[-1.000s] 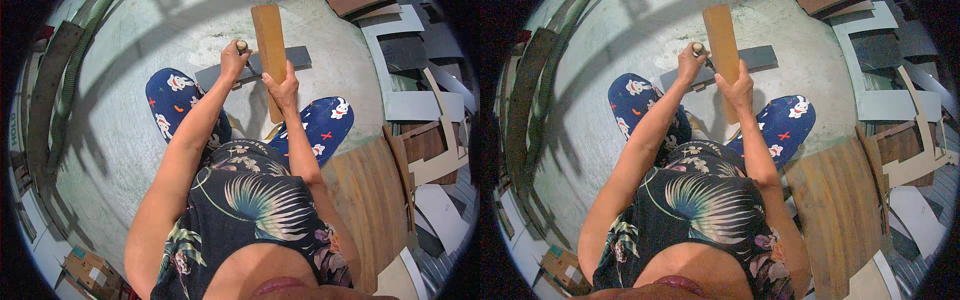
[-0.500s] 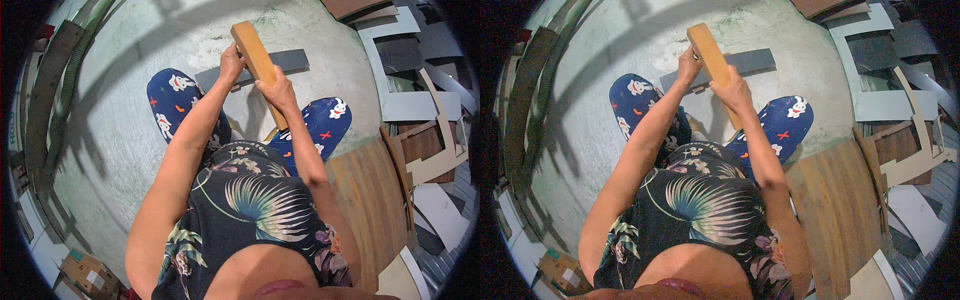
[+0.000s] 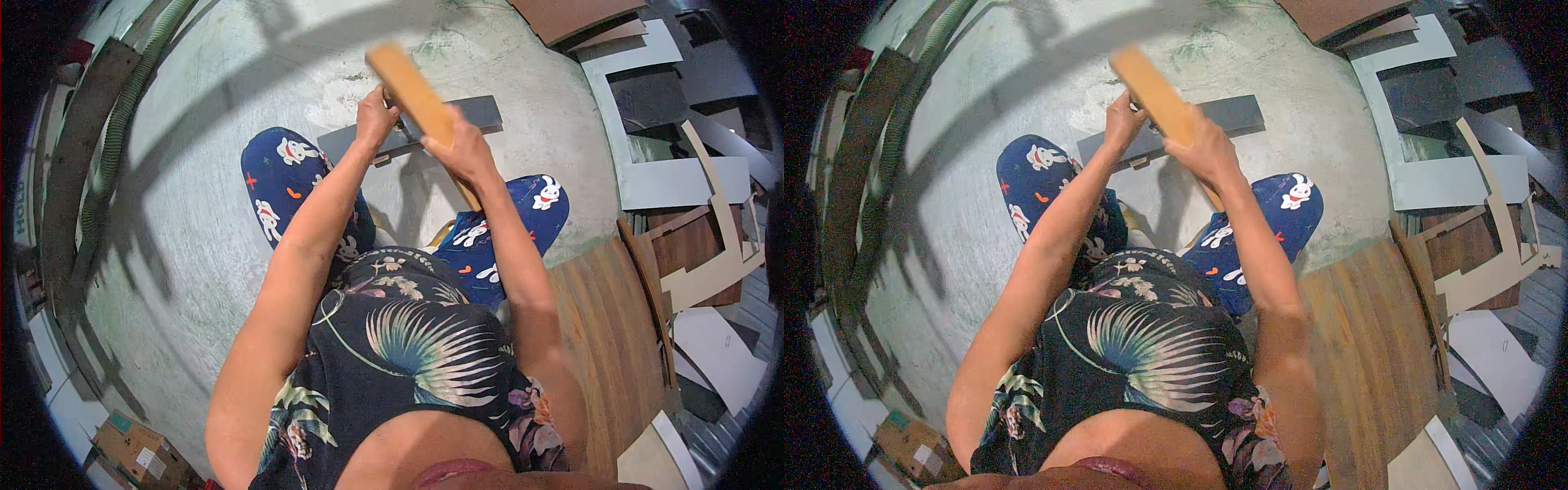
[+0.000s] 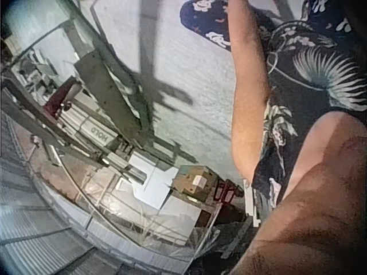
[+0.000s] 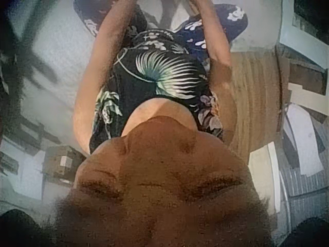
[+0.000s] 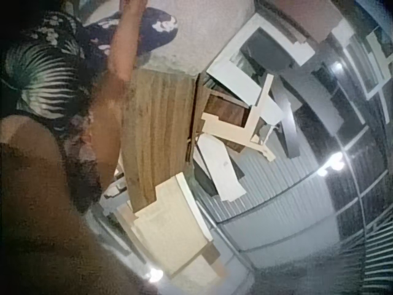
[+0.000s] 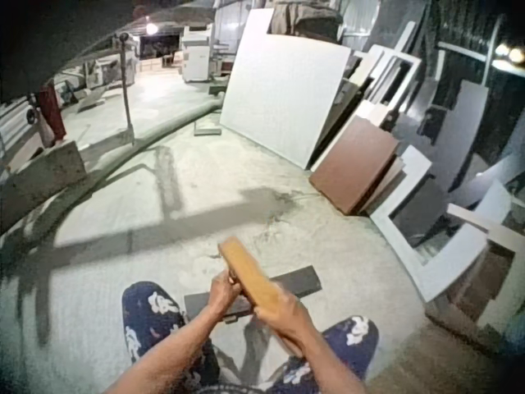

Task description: Marking and aligning wooden pieces for assembly in a manufacturing environment.

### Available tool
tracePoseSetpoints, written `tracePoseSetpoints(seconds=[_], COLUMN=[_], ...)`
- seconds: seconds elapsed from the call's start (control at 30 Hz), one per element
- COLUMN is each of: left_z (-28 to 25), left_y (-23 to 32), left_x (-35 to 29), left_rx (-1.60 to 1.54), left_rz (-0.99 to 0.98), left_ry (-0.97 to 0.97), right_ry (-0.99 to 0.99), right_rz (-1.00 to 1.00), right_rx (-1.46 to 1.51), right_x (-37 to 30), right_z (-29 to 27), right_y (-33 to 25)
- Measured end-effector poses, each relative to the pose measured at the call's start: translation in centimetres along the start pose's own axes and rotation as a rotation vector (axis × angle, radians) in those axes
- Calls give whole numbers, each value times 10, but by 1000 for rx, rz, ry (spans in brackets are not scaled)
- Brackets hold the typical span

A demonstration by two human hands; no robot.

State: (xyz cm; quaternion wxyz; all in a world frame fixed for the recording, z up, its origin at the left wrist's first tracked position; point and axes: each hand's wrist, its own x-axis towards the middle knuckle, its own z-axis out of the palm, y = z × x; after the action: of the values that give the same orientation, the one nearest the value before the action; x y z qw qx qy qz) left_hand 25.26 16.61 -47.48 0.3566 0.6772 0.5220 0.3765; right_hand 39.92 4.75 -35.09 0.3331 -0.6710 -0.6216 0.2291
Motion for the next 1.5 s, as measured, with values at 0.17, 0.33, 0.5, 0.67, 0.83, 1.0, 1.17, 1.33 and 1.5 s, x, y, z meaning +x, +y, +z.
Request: tracePoseSetpoints(seconds=[0.17,0.33,0.5,0.67,0.83,1.0,1.17,1.33,1.5], left_z=[2,-7,-13,-13,-12,-8,-6,-5,-4], left_y=[-1,8,15,16,18,15,15,15,20], left_x=[-5,-5,3,1,-2,-2,-5,-5,-4], left_rx=[-26,-37,-124,-101,-50,-20,-33,-59,-21], left_rz=[-29,-17,-16,-32,-36,-34,-33,-18,-9], left_ry=[-77,-101,-60,-43,-40,-26,-20,0,-36], right_ry=[-148,-35,203,227,204,203,201,193,168], right_rz=[145,126,74,79,68,67,55,80,62], right_rx=[-159,-42,137,118,99,121,135,145,134], right_x=[-3,-1,-1,-1,-2,-1,-1,-1,-1], right_z=[10,1,-5,-4,-2,0,-1,0,0], right_y=[10,4,11,12,10,12,10,8,7])
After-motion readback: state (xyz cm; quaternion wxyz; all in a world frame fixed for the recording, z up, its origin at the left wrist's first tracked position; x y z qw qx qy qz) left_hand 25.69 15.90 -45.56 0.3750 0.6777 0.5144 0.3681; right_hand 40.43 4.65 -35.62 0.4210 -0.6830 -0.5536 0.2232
